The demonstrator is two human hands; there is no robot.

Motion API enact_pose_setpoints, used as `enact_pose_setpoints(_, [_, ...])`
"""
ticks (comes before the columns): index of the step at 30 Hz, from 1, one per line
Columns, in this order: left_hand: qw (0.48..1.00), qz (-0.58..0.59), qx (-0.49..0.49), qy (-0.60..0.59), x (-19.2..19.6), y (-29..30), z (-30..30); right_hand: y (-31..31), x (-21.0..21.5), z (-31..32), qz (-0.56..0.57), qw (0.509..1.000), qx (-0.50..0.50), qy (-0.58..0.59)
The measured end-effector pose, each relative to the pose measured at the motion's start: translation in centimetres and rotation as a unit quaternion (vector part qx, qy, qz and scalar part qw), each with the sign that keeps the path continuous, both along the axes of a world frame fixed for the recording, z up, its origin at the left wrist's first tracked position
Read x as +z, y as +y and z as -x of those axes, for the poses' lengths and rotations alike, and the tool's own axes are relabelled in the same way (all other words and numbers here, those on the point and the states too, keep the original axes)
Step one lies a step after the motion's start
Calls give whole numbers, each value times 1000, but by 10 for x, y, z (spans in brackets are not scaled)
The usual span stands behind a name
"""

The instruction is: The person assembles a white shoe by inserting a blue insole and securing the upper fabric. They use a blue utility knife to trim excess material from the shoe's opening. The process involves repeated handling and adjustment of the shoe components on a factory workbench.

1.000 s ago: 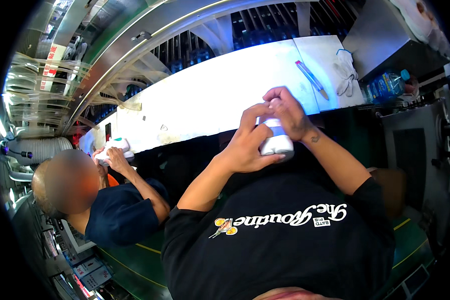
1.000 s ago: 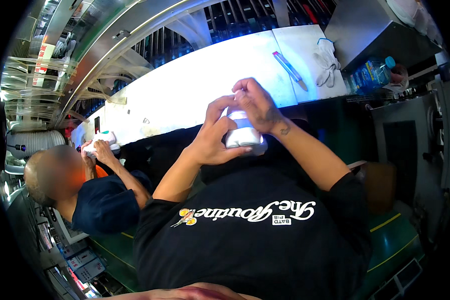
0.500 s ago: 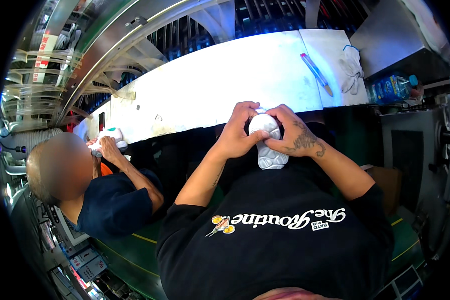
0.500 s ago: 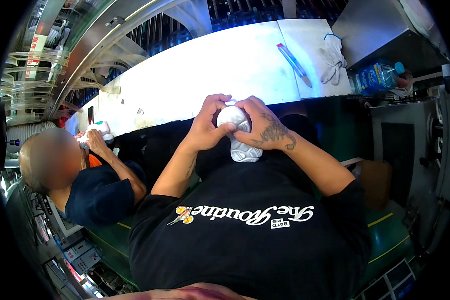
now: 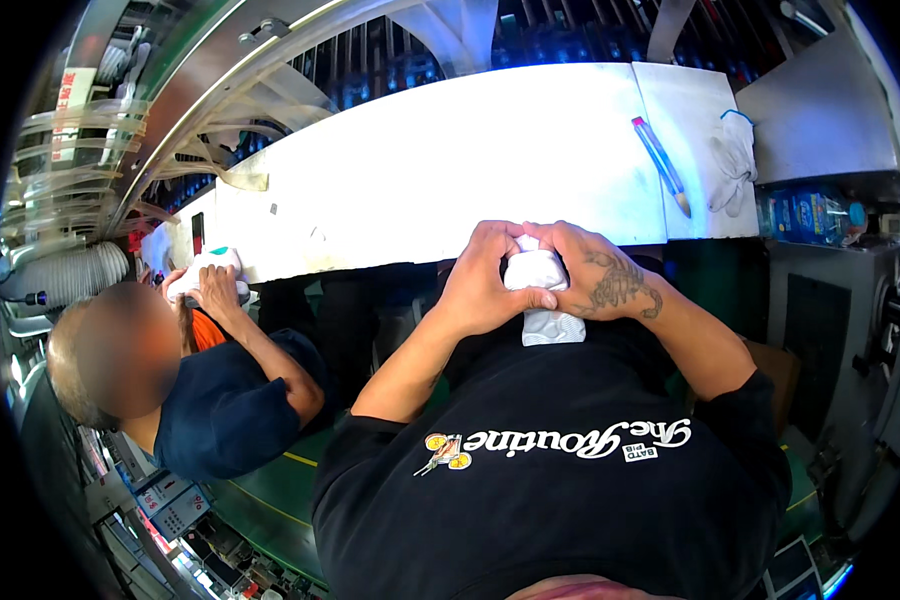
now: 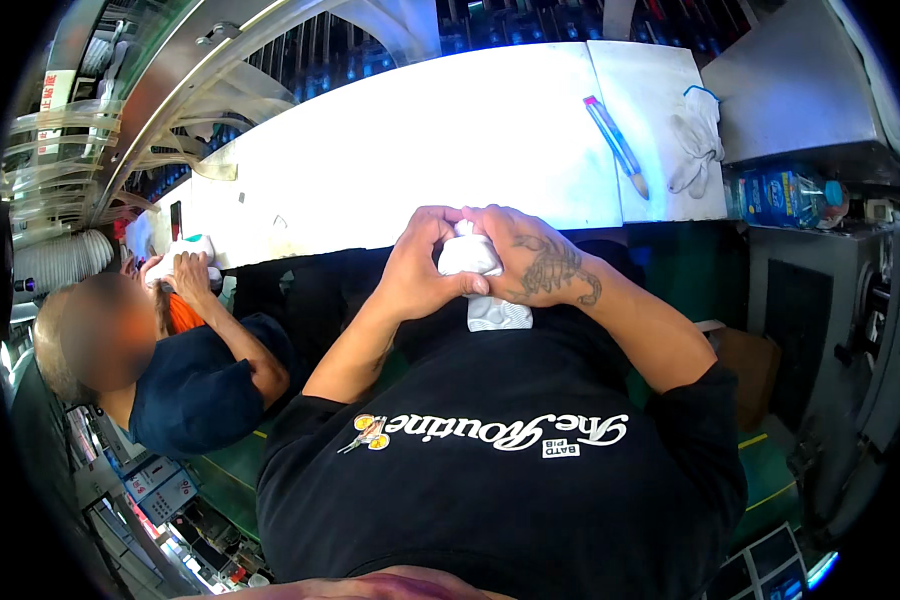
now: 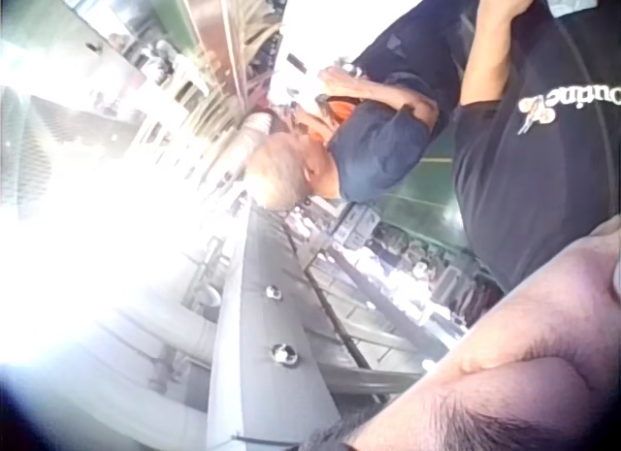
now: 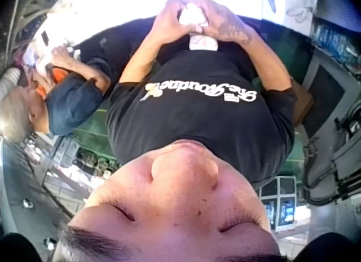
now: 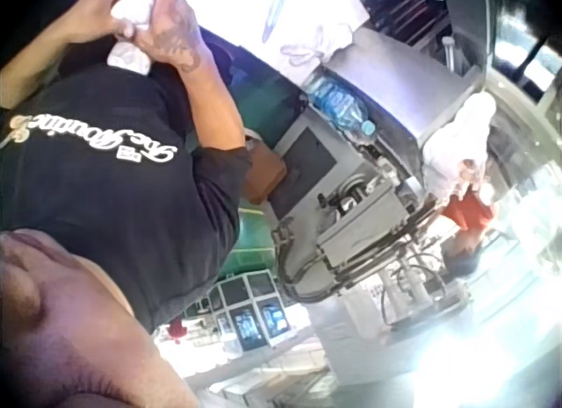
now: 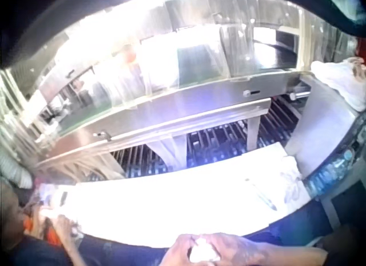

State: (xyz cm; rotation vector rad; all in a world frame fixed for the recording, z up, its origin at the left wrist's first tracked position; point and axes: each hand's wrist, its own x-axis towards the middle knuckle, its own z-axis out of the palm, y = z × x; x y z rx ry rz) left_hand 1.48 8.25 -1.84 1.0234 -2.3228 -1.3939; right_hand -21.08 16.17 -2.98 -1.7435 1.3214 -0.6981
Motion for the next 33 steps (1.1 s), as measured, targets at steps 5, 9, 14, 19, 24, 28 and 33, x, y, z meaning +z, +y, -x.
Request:
enact_pose_setpoints(5, [999, 4, 31, 32, -14, -2, -1, -9, 0, -3, 36, 999, -13, -15])
enact_pose_setpoints(9, [996, -5, 41, 81, -22, -6, 1, -14, -3, -6, 26, 999, -32, -35])
enact_pose_setpoints(14, [988, -51, 72, 124, -25, -3, 4, -20, -4, -7, 34, 996, -44, -76])
enact_pose_setpoints(19, [923, -270, 139, 236, -28, -2, 9, -22, -9, -9, 14, 994, -63, -89])
enact_pose_setpoints(24, [939, -271, 163, 139, -29, -11, 7, -25, -1, -15, -228, 951, -151, -146])
enact_pose_setpoints(28, [942, -284, 141, 112, -36, -8, 8, -12, -2, -17, -257, 941, -178, -128])
enact_pose_setpoints(33, [933, -319, 95, 134, -23, -8, 11, 3, -16, -17, -160, 959, -158, -175])
